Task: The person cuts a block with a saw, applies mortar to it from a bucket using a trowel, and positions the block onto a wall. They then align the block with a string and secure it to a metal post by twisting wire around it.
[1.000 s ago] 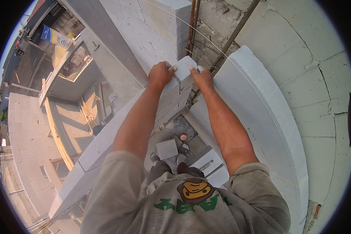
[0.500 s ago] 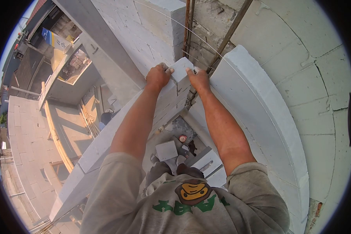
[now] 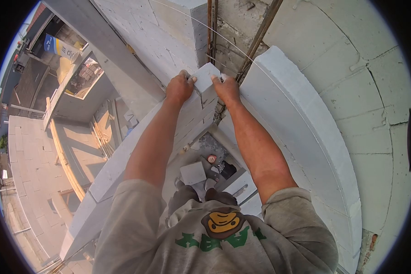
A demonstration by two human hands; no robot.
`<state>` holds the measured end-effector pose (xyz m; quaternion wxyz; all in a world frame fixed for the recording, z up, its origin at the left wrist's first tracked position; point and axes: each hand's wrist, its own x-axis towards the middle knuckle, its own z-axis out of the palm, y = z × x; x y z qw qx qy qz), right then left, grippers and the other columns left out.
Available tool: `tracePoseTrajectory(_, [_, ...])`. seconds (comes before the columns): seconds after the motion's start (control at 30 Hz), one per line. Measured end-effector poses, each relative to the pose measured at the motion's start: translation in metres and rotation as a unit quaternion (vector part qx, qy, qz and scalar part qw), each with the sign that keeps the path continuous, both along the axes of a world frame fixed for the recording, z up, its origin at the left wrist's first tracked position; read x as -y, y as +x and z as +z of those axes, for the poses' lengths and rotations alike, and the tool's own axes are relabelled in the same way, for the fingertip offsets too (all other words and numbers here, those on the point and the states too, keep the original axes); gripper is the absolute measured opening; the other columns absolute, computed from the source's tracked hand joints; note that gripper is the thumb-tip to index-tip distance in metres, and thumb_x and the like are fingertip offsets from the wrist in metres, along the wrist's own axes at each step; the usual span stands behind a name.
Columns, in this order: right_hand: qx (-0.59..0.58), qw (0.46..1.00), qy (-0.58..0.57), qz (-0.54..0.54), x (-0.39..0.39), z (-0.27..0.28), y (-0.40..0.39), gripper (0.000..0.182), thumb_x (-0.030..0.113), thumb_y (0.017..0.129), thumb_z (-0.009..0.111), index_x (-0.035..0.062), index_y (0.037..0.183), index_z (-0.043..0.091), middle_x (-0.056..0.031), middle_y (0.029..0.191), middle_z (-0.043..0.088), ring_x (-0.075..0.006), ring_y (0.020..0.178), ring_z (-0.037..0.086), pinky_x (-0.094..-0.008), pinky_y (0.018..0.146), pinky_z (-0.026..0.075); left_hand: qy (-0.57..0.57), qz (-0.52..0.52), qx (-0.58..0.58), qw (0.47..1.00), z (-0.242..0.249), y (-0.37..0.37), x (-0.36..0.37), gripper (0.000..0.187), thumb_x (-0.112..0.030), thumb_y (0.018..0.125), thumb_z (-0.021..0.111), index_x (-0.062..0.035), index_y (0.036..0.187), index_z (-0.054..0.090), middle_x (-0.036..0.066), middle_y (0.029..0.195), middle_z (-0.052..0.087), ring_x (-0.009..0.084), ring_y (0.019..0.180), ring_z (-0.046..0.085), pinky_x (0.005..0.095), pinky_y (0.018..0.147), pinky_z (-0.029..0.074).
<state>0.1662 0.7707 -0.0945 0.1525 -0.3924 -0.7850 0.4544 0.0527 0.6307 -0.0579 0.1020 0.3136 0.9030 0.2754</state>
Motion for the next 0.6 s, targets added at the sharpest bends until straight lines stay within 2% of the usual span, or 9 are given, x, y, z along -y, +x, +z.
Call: tracePoseTrajectory(0.6, [0.034, 0.999, 0.001, -0.010, 0.004, 0.010, 0.001, 0.056, 0.043, 0.087, 0.062, -0.0009, 0.122, 0.063, -0.0278, 0.116, 0.064, -0.0401, 0.112, 0.061, -0.0435, 0.097, 0.047, -0.019, -0.030, -0.020, 0.999, 0.004, -0.004, 0.001, 0.039, -0.038, 0.091, 0.061, 0.0004, 0.097, 0.057, 0.028, 0.091, 0.067, 0.0450, 0.092, 0.064, 0.0503, 0.081, 0.048])
